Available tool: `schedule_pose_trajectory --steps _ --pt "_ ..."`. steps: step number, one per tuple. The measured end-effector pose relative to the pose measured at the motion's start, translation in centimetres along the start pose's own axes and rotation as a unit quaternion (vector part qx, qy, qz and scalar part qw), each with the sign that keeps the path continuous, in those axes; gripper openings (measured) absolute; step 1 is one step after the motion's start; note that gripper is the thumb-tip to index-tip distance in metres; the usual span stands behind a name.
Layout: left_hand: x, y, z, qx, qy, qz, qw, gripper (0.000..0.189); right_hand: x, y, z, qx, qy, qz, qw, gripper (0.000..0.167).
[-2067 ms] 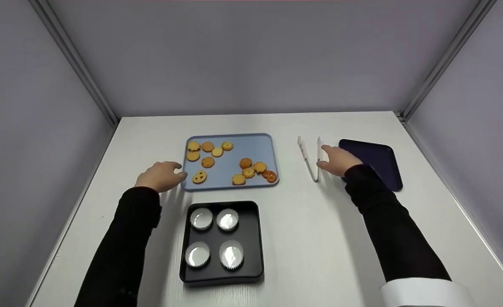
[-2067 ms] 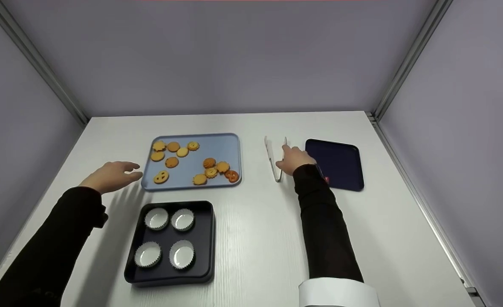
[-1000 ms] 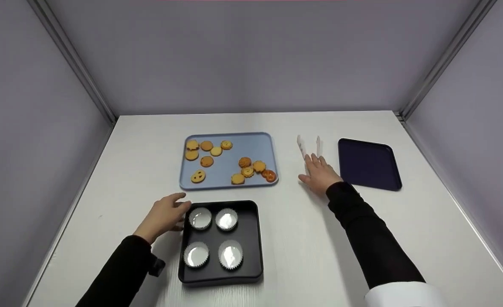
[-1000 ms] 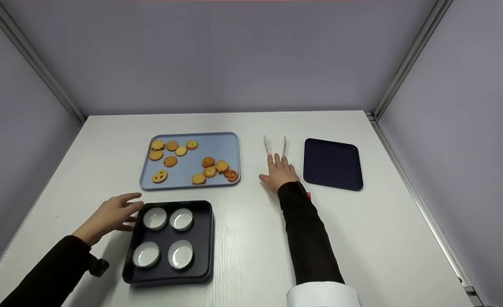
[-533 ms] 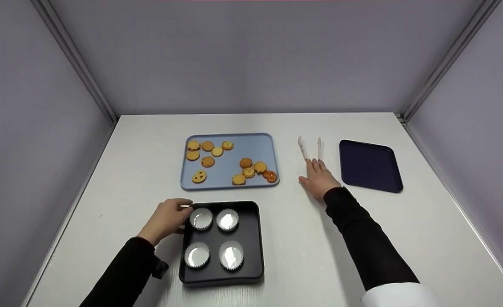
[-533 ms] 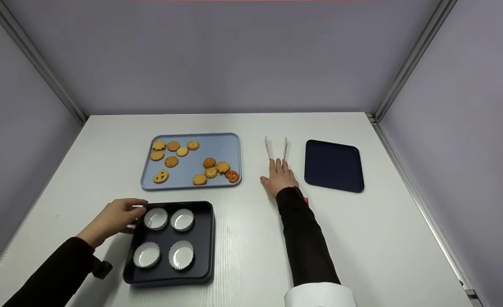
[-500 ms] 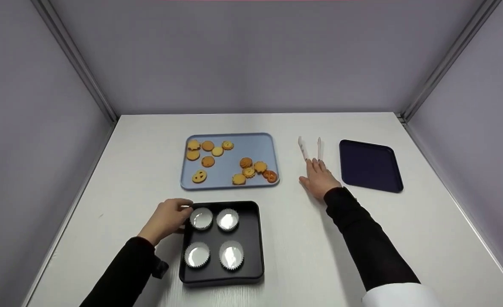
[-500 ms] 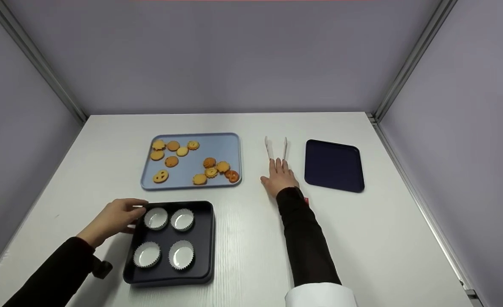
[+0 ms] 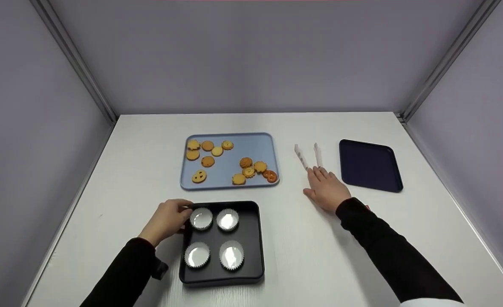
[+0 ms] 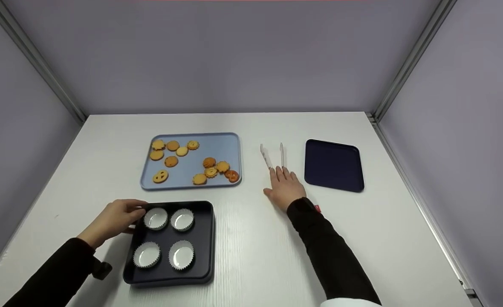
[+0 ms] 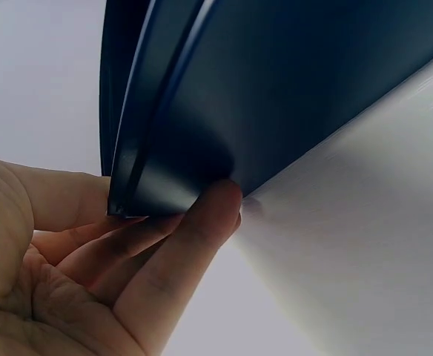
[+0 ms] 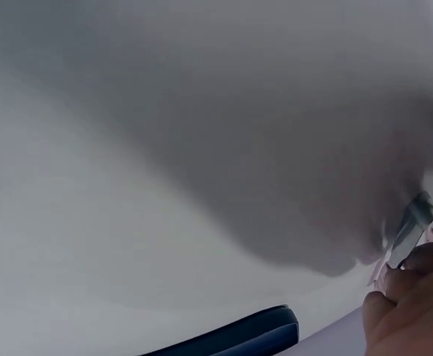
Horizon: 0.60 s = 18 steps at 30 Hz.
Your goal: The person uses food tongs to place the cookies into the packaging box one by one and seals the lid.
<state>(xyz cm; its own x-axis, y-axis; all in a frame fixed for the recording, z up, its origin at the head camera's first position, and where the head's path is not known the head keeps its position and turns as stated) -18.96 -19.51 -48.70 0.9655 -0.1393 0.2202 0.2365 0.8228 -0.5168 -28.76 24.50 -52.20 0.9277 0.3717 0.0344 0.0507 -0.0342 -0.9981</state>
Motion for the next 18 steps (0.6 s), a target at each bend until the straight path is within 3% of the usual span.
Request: schedule_pose_trajectory --steps 3,7,10,12,14,18 --pt "0.1 0.0 0.0 -0.004 0.001 0.000 1.0000 0.037 0.7 -0.2 -0.2 0.018 -0.023 0.035 0.9990 0.062" --pt "0.1 0.0 0.0 -0.004 -0.001 0.003 1.0000 0.036 1.1 -0.5 -0.4 0.043 -0.049 0.113 0.9915 0.041" --pt "0.2 0.1 0.1 -0.003 -0.003 0.004 1.0000 0.036 0.8 -0.8 -0.3 0.032 -0.029 0.158 0.9866 0.034" --pt "0.2 0.1 0.1 -0.004 -0.004 0.003 1.0000 0.036 0.2 -0.9 -0.2 -0.002 0.010 0.157 0.9876 0.041" --pt "0.1 0.1 0.1 -0.005 -0.004 0.002 1.0000 0.036 -0.4 -0.9 0.0 -0.054 0.061 0.130 0.9881 0.060" --pt "0.0 0.1 0.1 -0.011 -0.006 0.001 0.9999 0.037 -1.7 -0.7 0.3 -0.143 0.157 0.066 0.9749 0.093"
Point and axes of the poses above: each hand's wrist, its own x-axis away from the middle knuckle, its own y-axis out of the palm, z = x × y, the point moved 2 cm from there along -x, towards the middle knuckle, and after that the axes turned 3 degrees about y, right-handed, at the moved point
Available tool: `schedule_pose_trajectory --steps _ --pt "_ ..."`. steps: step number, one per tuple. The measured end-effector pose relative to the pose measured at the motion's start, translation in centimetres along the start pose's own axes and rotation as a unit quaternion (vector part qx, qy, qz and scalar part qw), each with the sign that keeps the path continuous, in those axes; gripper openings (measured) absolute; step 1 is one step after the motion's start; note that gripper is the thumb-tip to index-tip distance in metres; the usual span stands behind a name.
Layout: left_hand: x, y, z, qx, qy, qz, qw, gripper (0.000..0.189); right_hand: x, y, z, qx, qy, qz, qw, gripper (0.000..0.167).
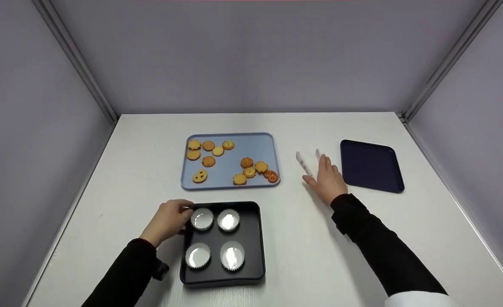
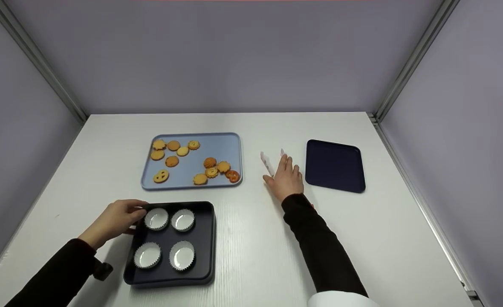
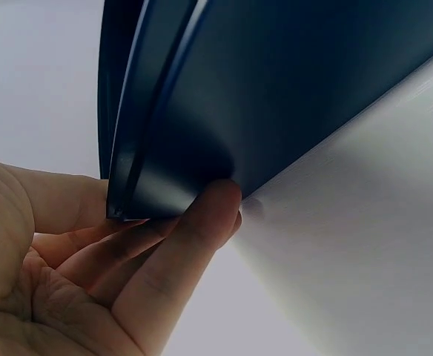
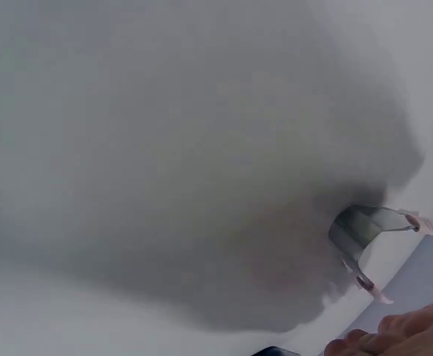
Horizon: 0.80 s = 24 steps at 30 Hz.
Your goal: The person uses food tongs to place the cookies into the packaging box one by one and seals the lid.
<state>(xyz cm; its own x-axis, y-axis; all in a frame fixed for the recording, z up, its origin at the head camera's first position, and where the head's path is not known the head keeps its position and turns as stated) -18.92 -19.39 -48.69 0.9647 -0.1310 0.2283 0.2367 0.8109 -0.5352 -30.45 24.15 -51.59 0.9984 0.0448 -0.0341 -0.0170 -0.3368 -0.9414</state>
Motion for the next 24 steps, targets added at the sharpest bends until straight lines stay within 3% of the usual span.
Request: schedule_pose_trajectory --steps 4,9,13,17,24 --pt "0.0 0.0 0.0 -0.005 -0.003 -0.003 1.0000 0.037 -1.0 0.3 -0.1 0.012 0.063 0.005 0.9979 0.107" --pt "0.0 0.0 0.1 -0.011 0.002 -0.001 0.9999 0.036 -1.9 0.9 -0.4 0.054 0.087 0.057 0.9931 0.110" --pt "0.1 0.3 0.0 -0.013 0.002 0.005 0.9999 0.035 -1.9 1.6 -0.4 0.054 0.090 0.076 0.9916 0.102" --pt "0.3 0.5 -0.2 -0.019 -0.001 0.013 0.9997 0.035 -1.8 2.2 -0.4 0.055 0.098 0.065 0.9916 0.092" --pt "0.0 0.1 0.2 -0.067 0.025 0.024 0.9972 0.031 -2.1 2.2 -0.5 0.034 0.109 0.059 0.9917 0.066"
Point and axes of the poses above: each hand's wrist, its own x-axis away from the middle knuckle, its own y-axis out of the palm, z = x × y, the point moved 2 cm from there along -x, towards the middle knuckle, and after that the axes turned 3 degrees about y, right-handed, at the moved point
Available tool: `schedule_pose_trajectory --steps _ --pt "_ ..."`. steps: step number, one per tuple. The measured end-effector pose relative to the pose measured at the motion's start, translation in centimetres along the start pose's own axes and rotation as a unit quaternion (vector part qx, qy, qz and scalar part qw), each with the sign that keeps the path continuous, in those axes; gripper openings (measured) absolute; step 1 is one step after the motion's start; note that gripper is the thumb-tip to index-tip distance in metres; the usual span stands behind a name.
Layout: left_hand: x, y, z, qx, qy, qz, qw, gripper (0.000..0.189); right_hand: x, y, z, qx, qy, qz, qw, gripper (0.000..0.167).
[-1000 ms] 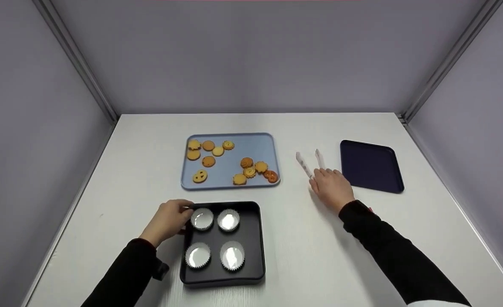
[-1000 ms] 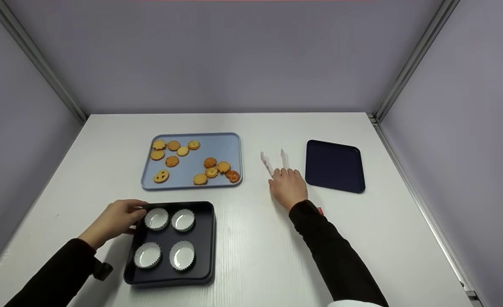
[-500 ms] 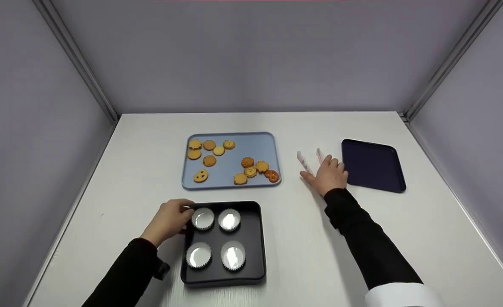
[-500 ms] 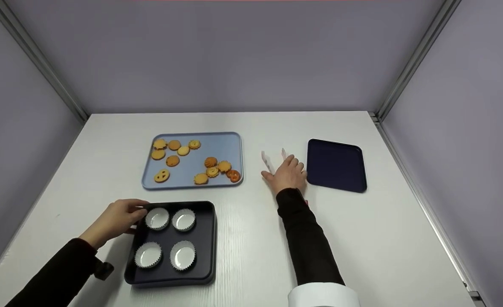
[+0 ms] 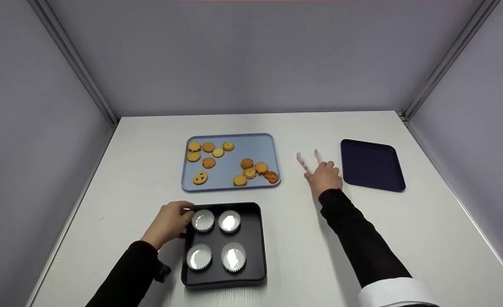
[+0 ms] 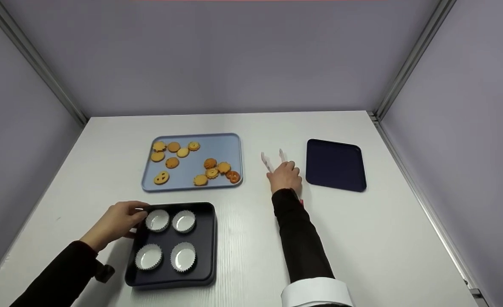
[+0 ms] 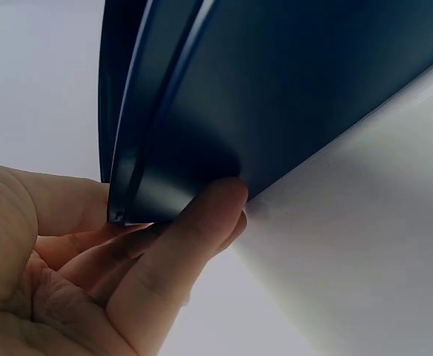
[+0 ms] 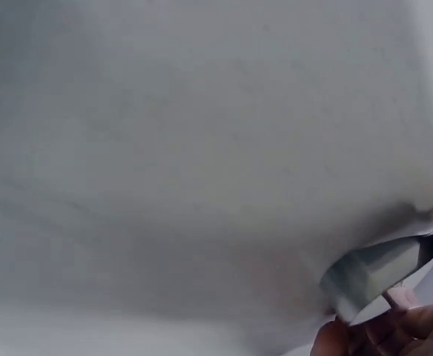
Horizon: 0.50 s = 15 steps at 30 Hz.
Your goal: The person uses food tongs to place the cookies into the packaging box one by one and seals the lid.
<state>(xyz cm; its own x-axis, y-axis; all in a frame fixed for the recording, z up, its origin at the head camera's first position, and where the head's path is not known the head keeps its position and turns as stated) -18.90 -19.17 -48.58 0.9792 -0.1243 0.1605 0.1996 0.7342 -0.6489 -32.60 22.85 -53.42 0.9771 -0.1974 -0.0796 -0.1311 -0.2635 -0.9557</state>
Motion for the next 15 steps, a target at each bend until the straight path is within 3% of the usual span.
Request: schedule_pose_trajectory --steps 5,11,15 --pt "0.0 0.3 0.2 0.014 -0.007 -0.003 0.9999 0.031 0.2 -0.4 0.0 -0.031 -0.011 -0.009 0.9994 0.051" --pt "-0.1 1.0 0.3 0.072 -0.030 -0.010 0.9969 0.034 0.6 -1.8 0.0 -0.055 -0.102 0.020 0.9930 0.053" --pt "0.0 1.4 0.6 0.090 -0.047 0.002 0.9949 0.035 0.9 -2.6 -0.7 -0.083 -0.147 0.002 0.9857 0.058"
Point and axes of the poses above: each hand's wrist, its own x-axis away from the middle knuckle, its own y-axis out of the palm, z = x × y, the point moved 2 cm from there along -x, towards the middle knuckle, and after that the axes turned 3 degrees about y, right-handed, at the moved point
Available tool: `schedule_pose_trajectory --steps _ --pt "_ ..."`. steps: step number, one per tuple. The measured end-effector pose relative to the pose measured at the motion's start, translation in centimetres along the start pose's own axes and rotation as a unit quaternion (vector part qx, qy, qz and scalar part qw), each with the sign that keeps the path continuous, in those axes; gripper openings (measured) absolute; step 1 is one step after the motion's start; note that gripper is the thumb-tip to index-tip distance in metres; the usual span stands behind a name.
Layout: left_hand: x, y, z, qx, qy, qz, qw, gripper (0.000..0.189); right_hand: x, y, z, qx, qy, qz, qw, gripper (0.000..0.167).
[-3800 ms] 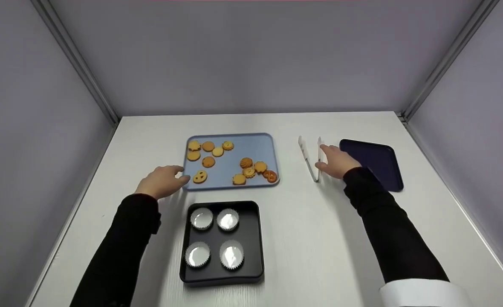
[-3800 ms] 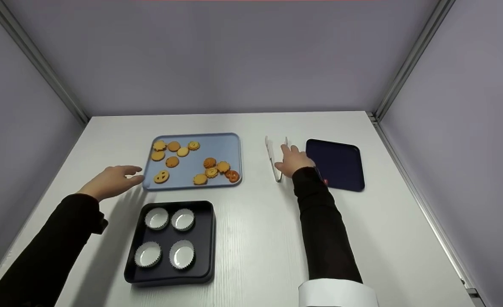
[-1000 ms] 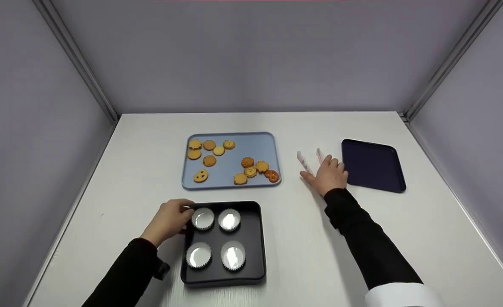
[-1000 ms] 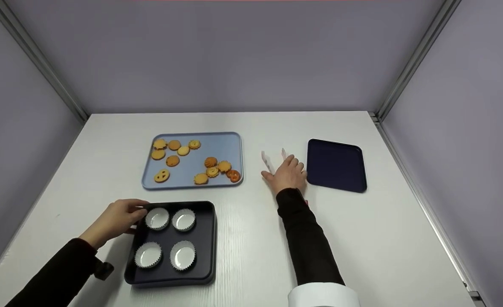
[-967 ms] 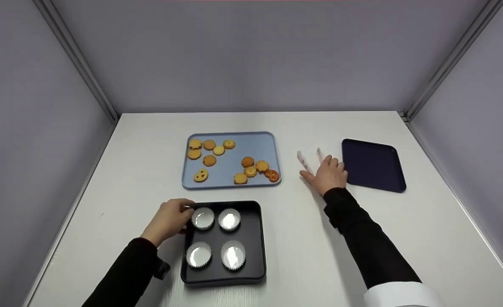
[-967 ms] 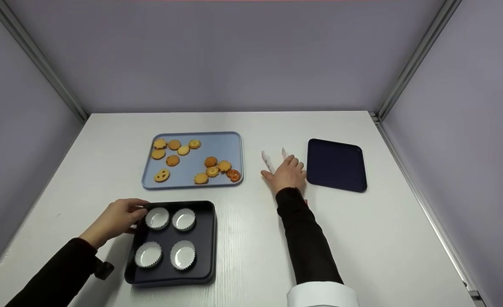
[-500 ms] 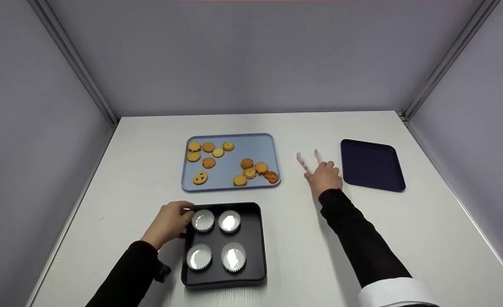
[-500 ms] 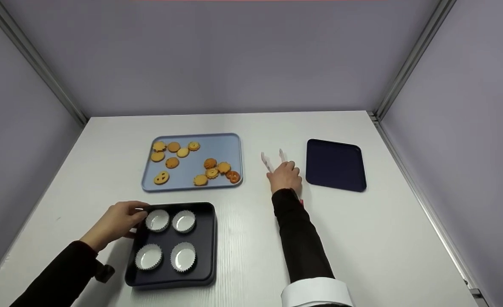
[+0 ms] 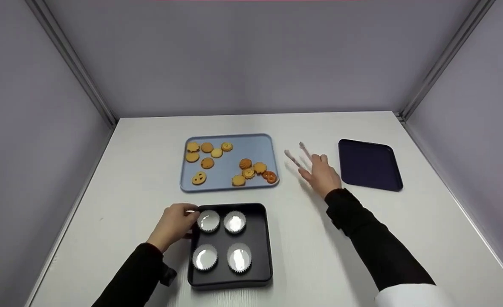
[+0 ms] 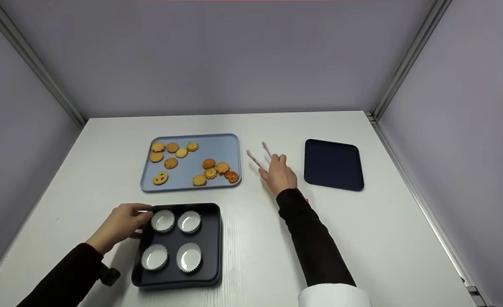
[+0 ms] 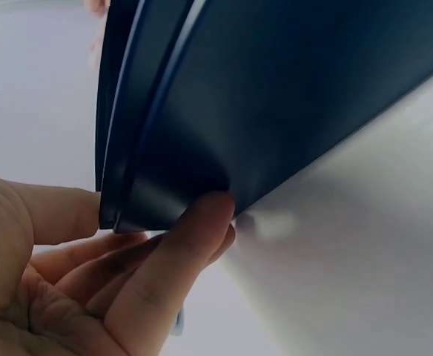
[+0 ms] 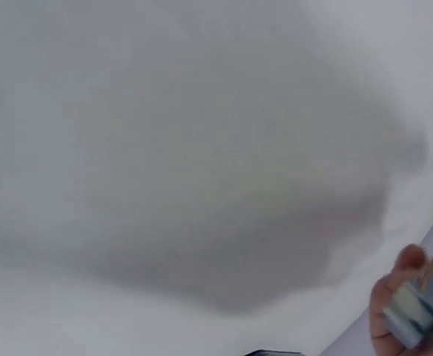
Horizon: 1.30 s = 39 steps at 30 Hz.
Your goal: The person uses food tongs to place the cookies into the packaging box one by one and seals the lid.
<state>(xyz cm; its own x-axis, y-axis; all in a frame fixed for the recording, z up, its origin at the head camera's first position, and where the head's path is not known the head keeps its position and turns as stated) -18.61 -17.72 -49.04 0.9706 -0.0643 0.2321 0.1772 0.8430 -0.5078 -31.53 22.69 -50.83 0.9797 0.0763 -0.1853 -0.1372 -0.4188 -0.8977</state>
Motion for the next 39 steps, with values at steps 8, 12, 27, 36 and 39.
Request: schedule_pose_trajectory --steps 8,12,27,36,39 --pt "0.5 1.0 0.0 0.024 -0.031 0.010 0.9992 0.036 0.1 -0.3 -3.0 -0.005 -0.068 -0.084 0.9942 0.069" --pt "0.6 1.3 0.1 0.032 -0.029 0.012 0.9990 0.035 0.2 0.1 -4.2 0.031 -0.099 -0.118 0.9876 0.070" --pt "0.7 1.6 0.1 0.008 -0.013 0.015 0.9998 0.030 -0.2 1.0 -6.2 0.103 -0.127 -0.127 0.9782 0.063" --pt "0.8 1.6 0.1 0.018 -0.008 0.017 0.9997 0.027 -0.3 1.5 -6.9 0.128 -0.139 -0.125 0.9740 0.053" --pt "0.8 1.7 0.1 0.015 -0.007 0.018 0.9997 0.027 -0.2 1.5 -6.8 0.128 -0.147 -0.116 0.9740 0.051"
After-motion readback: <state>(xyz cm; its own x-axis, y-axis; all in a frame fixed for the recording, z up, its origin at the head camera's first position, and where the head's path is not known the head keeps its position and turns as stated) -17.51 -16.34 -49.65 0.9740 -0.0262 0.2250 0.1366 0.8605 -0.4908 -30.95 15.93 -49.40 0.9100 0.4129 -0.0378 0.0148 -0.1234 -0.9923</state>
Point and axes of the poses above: each hand's wrist, its own x-axis away from the middle knuckle, its own y-axis out of the palm, z = x × y, the point moved 2 cm from there along -x, towards the middle knuckle, and after that the axes turned 3 degrees about y, right-handed, at the moved point
